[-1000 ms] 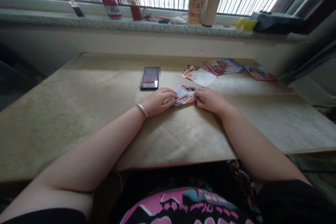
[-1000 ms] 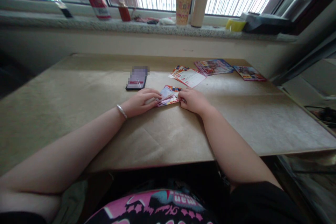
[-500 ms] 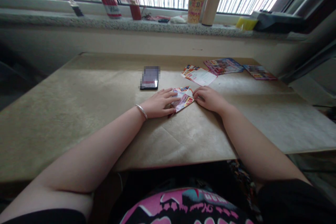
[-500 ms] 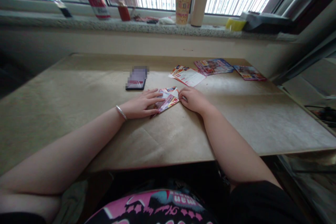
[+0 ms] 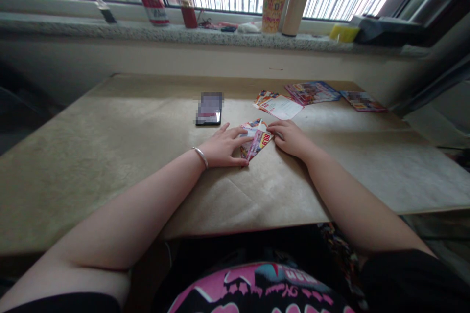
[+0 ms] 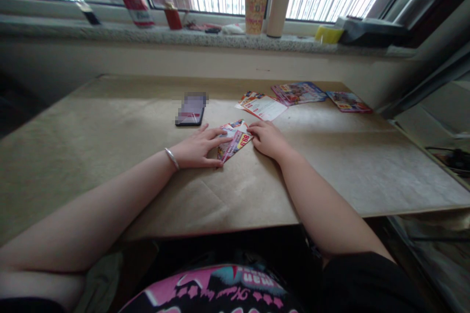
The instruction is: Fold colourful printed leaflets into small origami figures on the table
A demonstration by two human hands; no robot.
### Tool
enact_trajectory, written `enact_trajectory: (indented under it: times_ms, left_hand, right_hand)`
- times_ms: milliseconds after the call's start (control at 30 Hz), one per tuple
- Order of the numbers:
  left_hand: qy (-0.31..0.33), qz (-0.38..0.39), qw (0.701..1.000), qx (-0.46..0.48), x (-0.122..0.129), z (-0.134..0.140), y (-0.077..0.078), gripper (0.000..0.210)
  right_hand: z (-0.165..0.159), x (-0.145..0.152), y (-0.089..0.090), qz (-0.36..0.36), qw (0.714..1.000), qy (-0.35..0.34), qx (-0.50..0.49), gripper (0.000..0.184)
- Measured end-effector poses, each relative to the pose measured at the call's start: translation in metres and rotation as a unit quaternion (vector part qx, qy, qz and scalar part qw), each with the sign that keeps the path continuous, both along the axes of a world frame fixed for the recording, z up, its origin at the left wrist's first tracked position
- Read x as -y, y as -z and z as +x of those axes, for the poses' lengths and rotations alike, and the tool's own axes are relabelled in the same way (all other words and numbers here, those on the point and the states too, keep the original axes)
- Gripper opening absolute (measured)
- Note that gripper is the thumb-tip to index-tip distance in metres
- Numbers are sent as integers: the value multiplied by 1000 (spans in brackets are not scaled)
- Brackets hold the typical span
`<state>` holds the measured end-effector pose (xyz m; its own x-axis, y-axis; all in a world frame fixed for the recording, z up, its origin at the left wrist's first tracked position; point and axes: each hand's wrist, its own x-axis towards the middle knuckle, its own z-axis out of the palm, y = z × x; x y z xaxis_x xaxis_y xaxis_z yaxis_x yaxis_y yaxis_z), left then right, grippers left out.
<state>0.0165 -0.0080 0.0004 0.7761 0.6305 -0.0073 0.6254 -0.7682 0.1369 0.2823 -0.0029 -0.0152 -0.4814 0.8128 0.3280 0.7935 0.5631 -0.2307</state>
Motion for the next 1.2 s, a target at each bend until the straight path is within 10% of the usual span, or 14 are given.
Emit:
enact_trajectory:
  times_ms: [800, 1200]
  left_hand:
    - [-4, -7, 1000, 24, 0, -1, 2, 55]
    - [-13, 53, 997, 52, 0, -1, 8, 62]
  right_hand:
    - [10, 0, -9, -164, 968, 56, -181, 44]
    - [11, 3, -8, -58, 995, -69, -48, 30]
